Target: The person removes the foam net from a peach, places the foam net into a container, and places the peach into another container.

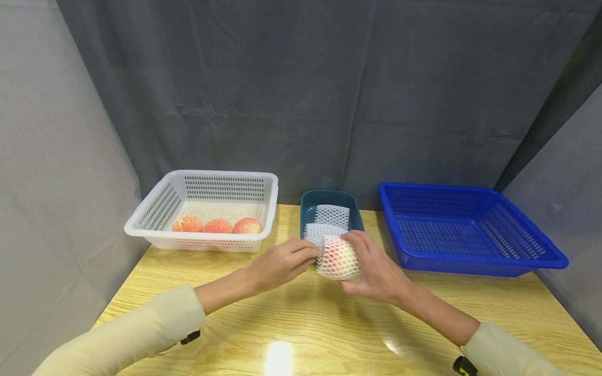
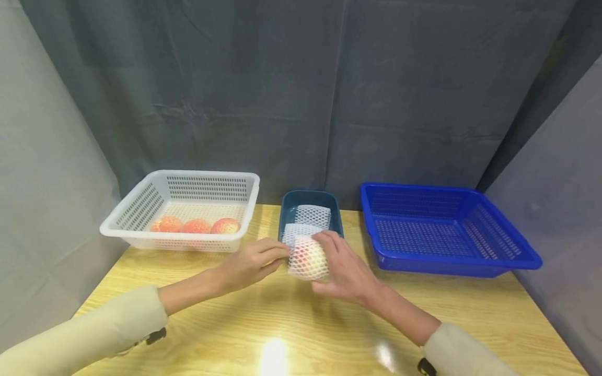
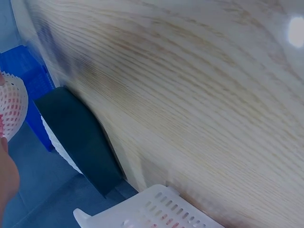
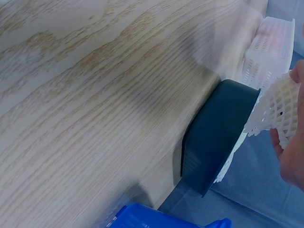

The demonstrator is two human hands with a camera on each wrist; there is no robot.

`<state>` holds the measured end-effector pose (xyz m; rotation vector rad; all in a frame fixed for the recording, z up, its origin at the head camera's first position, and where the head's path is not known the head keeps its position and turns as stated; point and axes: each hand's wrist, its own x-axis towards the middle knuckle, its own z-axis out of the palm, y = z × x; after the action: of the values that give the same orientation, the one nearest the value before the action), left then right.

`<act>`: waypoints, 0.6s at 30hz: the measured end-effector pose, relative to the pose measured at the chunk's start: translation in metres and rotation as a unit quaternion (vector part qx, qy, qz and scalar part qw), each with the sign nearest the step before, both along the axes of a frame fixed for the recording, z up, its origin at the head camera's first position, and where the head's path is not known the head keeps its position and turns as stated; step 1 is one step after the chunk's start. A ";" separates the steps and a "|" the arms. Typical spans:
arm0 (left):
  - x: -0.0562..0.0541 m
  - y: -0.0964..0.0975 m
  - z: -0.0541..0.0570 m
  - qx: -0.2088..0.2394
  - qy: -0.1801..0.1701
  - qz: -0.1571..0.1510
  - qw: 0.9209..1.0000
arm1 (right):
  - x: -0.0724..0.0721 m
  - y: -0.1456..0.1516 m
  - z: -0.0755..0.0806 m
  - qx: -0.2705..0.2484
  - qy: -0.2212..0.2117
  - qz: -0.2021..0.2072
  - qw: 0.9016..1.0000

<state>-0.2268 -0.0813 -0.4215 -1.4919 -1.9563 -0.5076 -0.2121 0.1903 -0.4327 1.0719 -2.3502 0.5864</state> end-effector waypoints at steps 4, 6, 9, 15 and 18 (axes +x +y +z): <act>0.000 0.005 0.000 0.008 0.009 -0.007 1.000 | 0.001 -0.002 0.002 -0.002 0.008 0.009 1.000; -0.001 0.007 0.000 0.008 0.010 -0.007 1.000 | 0.002 -0.003 0.003 -0.002 0.010 0.012 1.000; -0.001 0.010 0.000 0.010 0.002 -0.009 1.000 | 0.002 -0.004 0.004 -0.004 0.010 0.015 1.000; -0.001 0.013 -0.001 0.005 -0.023 -0.020 1.000 | 0.004 -0.007 0.006 -0.008 0.011 0.029 0.999; -0.001 0.015 -0.002 -0.001 -0.040 -0.028 0.999 | 0.005 -0.008 0.007 -0.010 0.010 0.038 0.999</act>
<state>-0.2281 -0.0658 -0.4232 -1.5529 -1.9801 -0.5992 -0.2075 0.1818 -0.4258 1.1558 -2.2907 0.6232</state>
